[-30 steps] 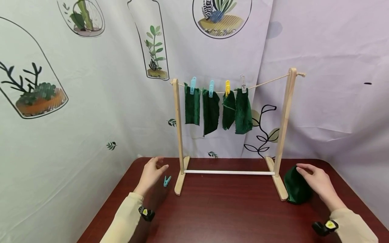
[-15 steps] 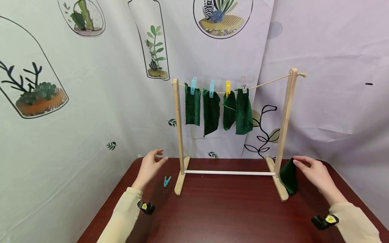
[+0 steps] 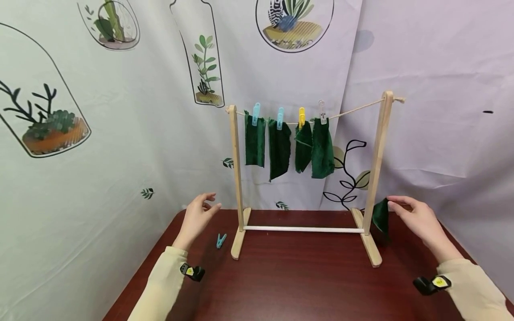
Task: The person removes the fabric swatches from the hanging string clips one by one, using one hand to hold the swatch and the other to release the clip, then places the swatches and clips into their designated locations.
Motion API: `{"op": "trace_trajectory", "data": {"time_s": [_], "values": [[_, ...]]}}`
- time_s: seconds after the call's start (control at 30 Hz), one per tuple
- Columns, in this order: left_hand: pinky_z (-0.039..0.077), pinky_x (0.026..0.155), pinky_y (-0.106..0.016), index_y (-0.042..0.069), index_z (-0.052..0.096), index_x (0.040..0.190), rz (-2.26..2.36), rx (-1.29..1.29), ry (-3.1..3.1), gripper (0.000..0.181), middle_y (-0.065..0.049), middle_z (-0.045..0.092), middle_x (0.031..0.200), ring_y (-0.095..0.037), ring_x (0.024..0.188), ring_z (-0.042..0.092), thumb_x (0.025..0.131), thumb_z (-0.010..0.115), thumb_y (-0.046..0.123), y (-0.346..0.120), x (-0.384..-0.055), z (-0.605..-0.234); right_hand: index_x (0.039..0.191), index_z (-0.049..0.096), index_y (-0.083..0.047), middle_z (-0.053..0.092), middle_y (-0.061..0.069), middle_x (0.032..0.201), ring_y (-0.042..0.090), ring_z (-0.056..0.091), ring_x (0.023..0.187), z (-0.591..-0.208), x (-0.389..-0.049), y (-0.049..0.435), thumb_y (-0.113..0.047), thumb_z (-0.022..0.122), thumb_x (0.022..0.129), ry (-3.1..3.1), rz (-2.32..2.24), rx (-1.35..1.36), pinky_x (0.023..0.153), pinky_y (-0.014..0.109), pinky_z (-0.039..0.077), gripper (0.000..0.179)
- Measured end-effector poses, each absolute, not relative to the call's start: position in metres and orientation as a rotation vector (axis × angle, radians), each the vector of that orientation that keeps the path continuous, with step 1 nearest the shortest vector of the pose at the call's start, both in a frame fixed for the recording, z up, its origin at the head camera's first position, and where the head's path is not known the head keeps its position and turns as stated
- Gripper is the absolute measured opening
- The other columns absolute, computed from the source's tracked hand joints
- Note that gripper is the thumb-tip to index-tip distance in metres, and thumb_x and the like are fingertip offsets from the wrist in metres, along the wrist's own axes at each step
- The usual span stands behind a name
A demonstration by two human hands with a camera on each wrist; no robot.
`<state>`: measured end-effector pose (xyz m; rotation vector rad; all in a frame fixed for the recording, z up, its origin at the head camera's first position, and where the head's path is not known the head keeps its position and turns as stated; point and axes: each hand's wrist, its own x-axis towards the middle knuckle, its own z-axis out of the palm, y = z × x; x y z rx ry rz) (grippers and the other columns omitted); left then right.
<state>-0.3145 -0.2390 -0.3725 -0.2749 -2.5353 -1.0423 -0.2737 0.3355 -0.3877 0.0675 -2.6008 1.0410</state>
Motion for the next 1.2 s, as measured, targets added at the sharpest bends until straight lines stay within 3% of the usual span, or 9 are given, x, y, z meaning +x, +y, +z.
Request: {"op": "trace_trajectory", "data": {"time_s": [0.1,0.33,0.77,1.2], "values": [[0.055,0.077,-0.045,0.006,0.058,0.14,-1.046,-0.275,-2.536,0.049,-0.015,0.062,0.122,-0.029,0.098,0.063,0.097,0.07,0.026,-0.239,-0.314,-0.371,0.137,0.06,0.001,0.06,0.032,0.129,0.047,0.057,0.114,-0.382,-0.274,0.335,-0.038,0.053,0.105,-2.605,1.044,0.073,0.075,0.037,0.045,0.05],[0.055,0.077,-0.045,0.006,0.058,0.14,-1.051,-0.281,-2.523,0.048,-0.015,0.062,0.122,-0.029,0.098,0.063,0.097,0.07,0.025,-0.24,-0.312,-0.368,0.138,0.058,0.0,0.051,0.036,0.137,0.052,0.05,0.12,-0.375,-0.276,0.334,-0.043,0.05,0.105,-2.62,1.054,0.069,0.083,0.058,0.045,0.055],[0.052,0.074,-0.041,0.007,0.058,0.139,-1.048,-0.278,-2.53,0.048,-0.015,0.063,0.121,-0.027,0.096,0.062,0.097,0.07,0.027,-0.241,-0.312,-0.375,0.134,0.06,0.003,0.049,0.039,0.136,0.057,0.048,0.118,-0.404,-0.277,0.341,-0.039,0.05,0.106,-2.698,1.002,0.09,0.084,0.065,0.044,0.051],[0.054,0.078,-0.045,0.007,0.061,0.136,-1.071,-0.291,-2.563,0.044,-0.018,0.064,0.121,-0.029,0.099,0.064,0.097,0.07,0.024,-0.236,-0.313,-0.383,0.127,0.064,0.006,0.055,0.038,0.128,0.057,0.054,0.112,-0.449,-0.267,0.355,-0.033,0.053,0.106,-2.849,0.977,0.088,0.081,0.061,0.049,0.046]]}}
